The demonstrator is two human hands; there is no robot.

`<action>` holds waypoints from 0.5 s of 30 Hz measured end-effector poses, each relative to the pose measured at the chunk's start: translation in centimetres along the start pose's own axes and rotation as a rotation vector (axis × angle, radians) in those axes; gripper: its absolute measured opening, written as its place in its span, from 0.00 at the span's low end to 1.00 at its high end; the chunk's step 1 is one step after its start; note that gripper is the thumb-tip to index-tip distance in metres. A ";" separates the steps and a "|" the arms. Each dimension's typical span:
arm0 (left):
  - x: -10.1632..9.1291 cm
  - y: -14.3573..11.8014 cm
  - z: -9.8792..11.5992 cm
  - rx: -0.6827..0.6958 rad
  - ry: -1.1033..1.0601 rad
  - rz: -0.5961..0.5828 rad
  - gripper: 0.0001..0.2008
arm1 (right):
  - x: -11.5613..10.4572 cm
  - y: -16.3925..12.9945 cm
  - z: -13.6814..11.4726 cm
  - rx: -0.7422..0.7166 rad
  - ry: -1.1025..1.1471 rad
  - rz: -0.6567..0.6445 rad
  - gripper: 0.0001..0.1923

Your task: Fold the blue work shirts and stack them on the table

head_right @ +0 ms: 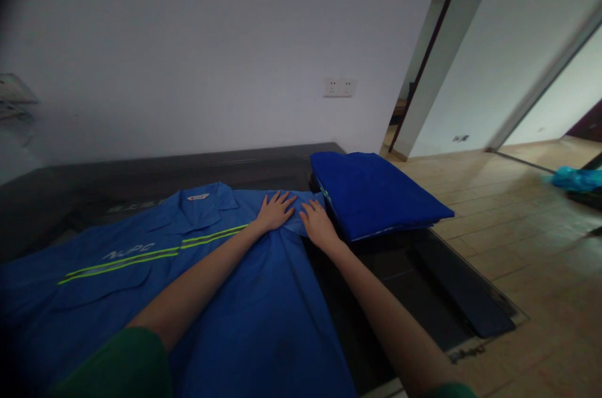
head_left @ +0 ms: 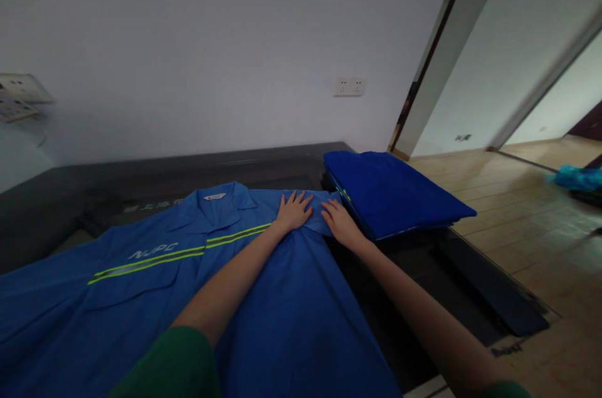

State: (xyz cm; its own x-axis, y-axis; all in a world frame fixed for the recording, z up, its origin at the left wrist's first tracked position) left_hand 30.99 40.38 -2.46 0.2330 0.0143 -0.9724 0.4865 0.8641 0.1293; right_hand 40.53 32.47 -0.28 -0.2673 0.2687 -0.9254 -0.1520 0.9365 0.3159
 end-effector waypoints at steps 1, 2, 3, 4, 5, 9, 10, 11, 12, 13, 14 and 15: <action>0.1 0.0 0.0 0.004 0.004 -0.004 0.25 | 0.5 1.1 0.6 0.027 0.002 -0.020 0.23; 0.1 0.1 -0.1 0.007 0.008 -0.008 0.25 | 0.9 2.0 1.3 0.060 -0.004 -0.035 0.23; 0.2 0.1 -0.1 0.013 0.009 -0.013 0.25 | 1.3 2.8 1.8 0.093 -0.012 -0.047 0.24; 0.3 0.1 -0.2 0.015 0.009 -0.019 0.25 | 1.6 3.3 2.4 0.122 -0.020 -0.054 0.24; 0.3 0.2 -0.2 0.017 0.008 -0.025 0.25 | 1.9 3.6 2.8 0.145 -0.025 -0.060 0.25; 0.5 0.1 -0.3 0.017 -0.008 -0.033 0.25 | 3.1 3.0 3.7 0.215 -0.076 -0.072 0.28; 0.6 0.1 -0.3 0.022 -0.015 -0.032 0.25 | 3.1 2.6 3.8 0.226 -0.095 -0.064 0.29; 0.5 0.1 -0.2 0.028 -0.026 -0.025 0.25 | 3.1 2.3 3.8 0.231 -0.113 -0.051 0.29; 0.3 0.1 -0.2 0.030 -0.041 -0.014 0.25 | 2.9 2.1 3.6 0.229 -0.126 -0.032 0.28; 0.1 0.2 -0.2 0.026 -0.060 0.002 0.25 | 2.5 2.0 3.4 0.214 -0.132 -0.010 0.28; -0.3 0.2 -0.3 0.015 -0.084 0.026 0.24 | 2.0 2.0 3.0 0.184 -0.132 0.013 0.27; -0.9 0.1 -0.4 0.004 -0.110 0.055 0.23 | 1.5 2.0 2.4 0.138 -0.126 0.034 0.25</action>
State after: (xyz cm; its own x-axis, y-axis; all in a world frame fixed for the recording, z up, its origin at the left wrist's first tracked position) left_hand 30.51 40.69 -1.69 0.3508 0.0062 -0.9364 0.4733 0.8617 0.1830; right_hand 42.12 35.32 -1.52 -0.1477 0.3185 -0.9363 -0.0107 0.9462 0.3235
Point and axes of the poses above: each hand's wrist, its own y-axis towards the middle knuckle, its own x-axis out of the palm, z = x × y, the point moved 9 cm from there along y, towards the middle knuckle, and after that the axes turned 11 degrees about -x, right-handed, at the moved point
